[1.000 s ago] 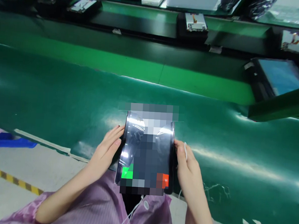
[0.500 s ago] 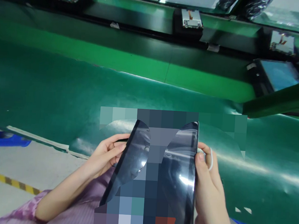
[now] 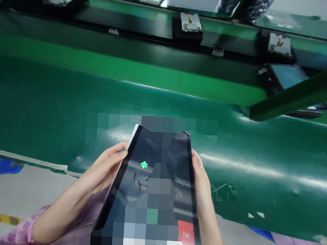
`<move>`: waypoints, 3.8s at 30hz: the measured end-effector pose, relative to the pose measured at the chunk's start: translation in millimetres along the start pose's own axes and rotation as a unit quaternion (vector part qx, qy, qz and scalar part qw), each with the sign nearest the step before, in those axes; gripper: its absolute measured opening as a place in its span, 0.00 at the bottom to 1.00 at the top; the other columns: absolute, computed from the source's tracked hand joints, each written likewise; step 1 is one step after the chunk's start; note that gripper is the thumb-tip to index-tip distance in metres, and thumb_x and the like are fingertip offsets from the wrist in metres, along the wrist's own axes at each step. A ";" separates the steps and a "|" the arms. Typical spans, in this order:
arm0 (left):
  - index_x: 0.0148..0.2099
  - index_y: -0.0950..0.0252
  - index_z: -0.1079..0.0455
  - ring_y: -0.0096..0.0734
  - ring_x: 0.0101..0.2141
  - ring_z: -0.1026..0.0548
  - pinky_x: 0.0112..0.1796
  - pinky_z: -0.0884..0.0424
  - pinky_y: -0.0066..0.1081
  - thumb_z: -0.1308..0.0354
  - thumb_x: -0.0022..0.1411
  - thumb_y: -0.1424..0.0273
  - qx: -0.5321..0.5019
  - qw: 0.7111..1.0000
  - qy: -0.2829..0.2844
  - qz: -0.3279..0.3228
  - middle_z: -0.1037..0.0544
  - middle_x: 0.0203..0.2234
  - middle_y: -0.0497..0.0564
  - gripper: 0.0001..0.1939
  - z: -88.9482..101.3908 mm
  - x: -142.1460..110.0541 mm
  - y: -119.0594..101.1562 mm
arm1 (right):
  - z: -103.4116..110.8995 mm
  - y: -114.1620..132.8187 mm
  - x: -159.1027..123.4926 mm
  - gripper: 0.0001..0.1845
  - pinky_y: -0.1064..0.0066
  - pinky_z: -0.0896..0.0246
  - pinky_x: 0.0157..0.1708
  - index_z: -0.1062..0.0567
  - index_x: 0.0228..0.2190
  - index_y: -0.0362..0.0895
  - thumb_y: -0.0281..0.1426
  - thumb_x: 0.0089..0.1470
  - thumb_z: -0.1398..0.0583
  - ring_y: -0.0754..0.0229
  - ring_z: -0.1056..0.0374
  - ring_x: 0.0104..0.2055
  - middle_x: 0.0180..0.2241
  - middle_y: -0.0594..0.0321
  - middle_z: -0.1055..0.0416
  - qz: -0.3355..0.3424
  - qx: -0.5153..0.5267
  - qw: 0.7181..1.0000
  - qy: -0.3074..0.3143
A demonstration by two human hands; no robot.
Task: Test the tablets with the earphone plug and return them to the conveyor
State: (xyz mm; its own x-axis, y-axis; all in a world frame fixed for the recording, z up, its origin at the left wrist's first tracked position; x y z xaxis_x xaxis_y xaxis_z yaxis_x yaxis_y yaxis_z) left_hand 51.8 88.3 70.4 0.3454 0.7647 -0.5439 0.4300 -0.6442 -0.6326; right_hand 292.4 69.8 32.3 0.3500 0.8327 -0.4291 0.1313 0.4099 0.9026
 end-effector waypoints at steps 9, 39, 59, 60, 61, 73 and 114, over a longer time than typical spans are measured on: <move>0.39 0.64 0.31 0.18 0.22 0.31 0.23 0.32 0.18 0.35 0.58 0.62 0.145 0.983 0.061 -0.097 0.26 0.28 0.46 0.13 -8.7 -15.5 -21.9 | -38.9 -8.6 -18.0 0.22 0.58 0.40 0.58 0.24 0.47 0.54 0.48 0.52 0.36 0.50 0.40 0.60 0.55 0.67 0.32 -0.052 0.143 0.988 0.036; 0.55 0.64 0.31 0.37 0.46 0.32 0.49 0.34 0.40 0.53 0.68 0.70 0.691 0.585 -0.132 -0.404 0.30 0.45 0.57 0.17 54.2 -14.4 -15.3 | 58.8 25.4 7.6 0.16 0.67 0.68 0.19 0.24 0.23 0.52 0.39 0.26 0.29 0.61 0.55 0.21 0.23 0.61 0.48 -0.008 0.113 0.988 -0.108; 0.71 0.68 0.70 0.62 0.63 0.44 0.55 0.41 0.64 0.41 0.56 0.48 0.682 0.622 -0.156 -0.353 0.47 0.64 0.74 0.56 44.0 -27.3 57.8 | -1.1 61.3 46.2 0.33 0.81 0.35 0.18 0.20 0.25 0.47 0.41 0.08 0.21 0.64 0.33 0.28 0.33 0.56 0.25 0.044 0.012 0.996 -0.071; 0.71 0.69 0.72 0.64 0.62 0.43 0.55 0.41 0.64 0.39 0.52 0.46 0.683 0.625 -0.166 -0.339 0.46 0.64 0.74 0.61 41.6 -27.3 62.4 | -10.1 64.7 55.5 0.32 0.83 0.35 0.19 0.20 0.25 0.45 0.40 0.10 0.21 0.66 0.33 0.26 0.32 0.56 0.25 0.047 0.010 0.998 -0.047; 0.70 0.69 0.73 0.65 0.62 0.42 0.55 0.41 0.64 0.37 0.49 0.46 0.686 0.626 -0.177 -0.327 0.45 0.63 0.75 0.64 39.9 -27.1 66.2 | -19.0 68.4 65.5 0.29 0.84 0.36 0.19 0.21 0.24 0.44 0.39 0.13 0.21 0.67 0.34 0.24 0.29 0.57 0.25 0.062 0.008 0.998 -0.020; 0.70 0.74 0.69 0.66 0.60 0.38 0.55 0.42 0.62 0.38 0.46 0.40 0.723 0.561 -0.210 -0.344 0.42 0.61 0.77 0.67 41.2 -22.8 79.1 | -68.1 79.0 143.6 0.11 0.82 0.30 0.25 0.25 0.21 0.41 0.25 0.49 0.30 0.66 0.30 0.23 0.22 0.62 0.26 0.099 -0.050 0.987 0.114; 0.70 0.66 0.76 0.70 0.58 0.37 0.55 0.44 0.70 0.31 0.35 0.42 0.723 0.596 -0.242 -0.253 0.39 0.61 0.74 0.76 34.9 -23.7 78.4 | -77.3 94.4 154.5 0.15 0.79 0.44 0.17 0.26 0.16 0.41 0.22 0.49 0.31 0.69 0.40 0.17 0.17 0.63 0.30 0.083 -0.234 0.936 0.248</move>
State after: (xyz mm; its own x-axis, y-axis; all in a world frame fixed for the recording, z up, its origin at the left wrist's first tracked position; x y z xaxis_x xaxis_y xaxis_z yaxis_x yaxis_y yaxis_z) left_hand 48.2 19.1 14.5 0.0451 0.9980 0.0441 -0.9119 0.0592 -0.4061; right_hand 287.2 266.0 48.6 -0.1595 0.9219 -0.3530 -0.3488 0.2819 0.8938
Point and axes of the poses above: each hand's wrist, its own x-axis towards the middle knuckle, its own z-axis out of the back of the hand, y = z × x, the point moved 1 cm from there along x, towards the middle knuckle
